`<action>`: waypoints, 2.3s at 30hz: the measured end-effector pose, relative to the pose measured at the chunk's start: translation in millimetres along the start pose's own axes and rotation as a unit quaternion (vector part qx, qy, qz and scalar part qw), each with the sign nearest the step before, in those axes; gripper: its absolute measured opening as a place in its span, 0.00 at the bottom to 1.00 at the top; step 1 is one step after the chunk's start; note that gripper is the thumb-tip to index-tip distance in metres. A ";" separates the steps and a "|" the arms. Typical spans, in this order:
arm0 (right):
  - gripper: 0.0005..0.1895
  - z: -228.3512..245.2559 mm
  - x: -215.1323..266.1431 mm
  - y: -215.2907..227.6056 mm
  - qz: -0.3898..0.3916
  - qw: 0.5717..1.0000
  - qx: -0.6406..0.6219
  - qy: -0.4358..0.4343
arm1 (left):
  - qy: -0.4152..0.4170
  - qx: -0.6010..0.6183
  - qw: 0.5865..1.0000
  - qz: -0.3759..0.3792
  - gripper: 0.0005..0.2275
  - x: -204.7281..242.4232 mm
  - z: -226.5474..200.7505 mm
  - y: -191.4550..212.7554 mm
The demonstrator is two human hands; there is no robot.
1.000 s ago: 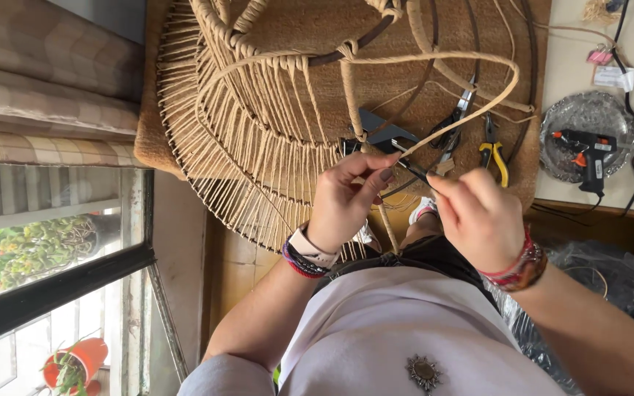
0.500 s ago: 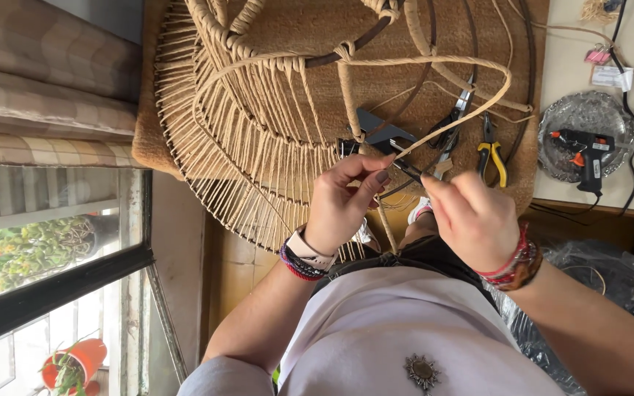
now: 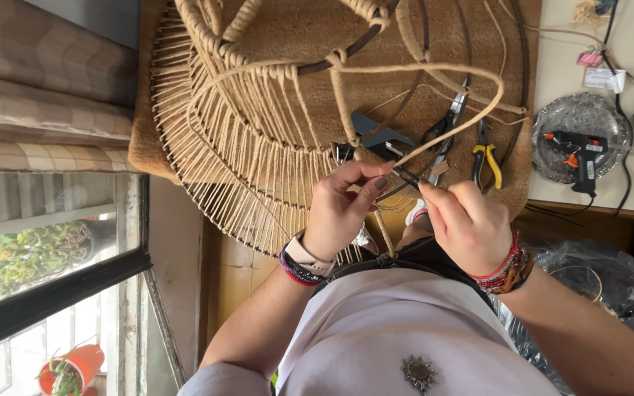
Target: Assembling a wicker furniture piece by attaching strands to a frame using tools like pliers, a glue gun, and a stapler.
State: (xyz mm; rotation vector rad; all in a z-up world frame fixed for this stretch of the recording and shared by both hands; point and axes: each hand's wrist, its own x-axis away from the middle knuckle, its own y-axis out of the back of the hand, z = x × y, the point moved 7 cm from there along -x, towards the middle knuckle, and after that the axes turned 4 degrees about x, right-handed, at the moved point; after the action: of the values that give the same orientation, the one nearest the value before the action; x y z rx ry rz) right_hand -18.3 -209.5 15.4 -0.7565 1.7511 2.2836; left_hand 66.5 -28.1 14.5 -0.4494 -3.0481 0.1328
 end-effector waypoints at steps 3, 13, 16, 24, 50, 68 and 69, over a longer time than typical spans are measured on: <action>0.08 -14.0 -7.9 2.7 0.015 0.997 -0.068 -0.033 | 0.007 -0.010 1.000 -0.013 0.06 0.0 9.4 1.9; 0.12 -30.5 47.7 -23.7 0.041 0.987 -0.129 -0.091 | -0.159 -0.329 0.931 -0.020 0.08 6.5 13.4 -27.6; 0.12 -45.1 63.0 -27.2 0.038 0.986 -0.134 -0.091 | -0.160 -0.431 0.887 -0.033 0.03 4.6 25.4 -26.5; 0.34 -133.7 79.2 -103.6 0.193 0.908 -0.045 -0.369 | -0.107 -0.290 0.950 -0.046 0.03 -6.0 -0.6 -12.6; 0.44 -79.5 -8.1 -319.3 0.501 0.854 0.091 -0.108 | 0.194 0.582 0.784 -0.095 0.15 59.6 38.5 -77.6; 0.14 -137.1 32.2 -139.3 0.555 0.603 -0.496 -0.287 | 0.132 0.388 0.859 -0.305 0.12 115.6 55.0 -41.4; 0.15 -128.4 33.1 -129.9 0.496 0.550 -0.621 -0.256 | 0.119 0.335 0.884 -0.303 0.13 116.3 51.1 -35.6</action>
State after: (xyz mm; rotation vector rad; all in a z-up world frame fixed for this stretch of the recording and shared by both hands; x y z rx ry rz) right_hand 45.6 -296.9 -135.3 1.2080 -0.1937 3.6379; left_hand -58.4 -32.2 -27.8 0.4891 -2.5076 0.9561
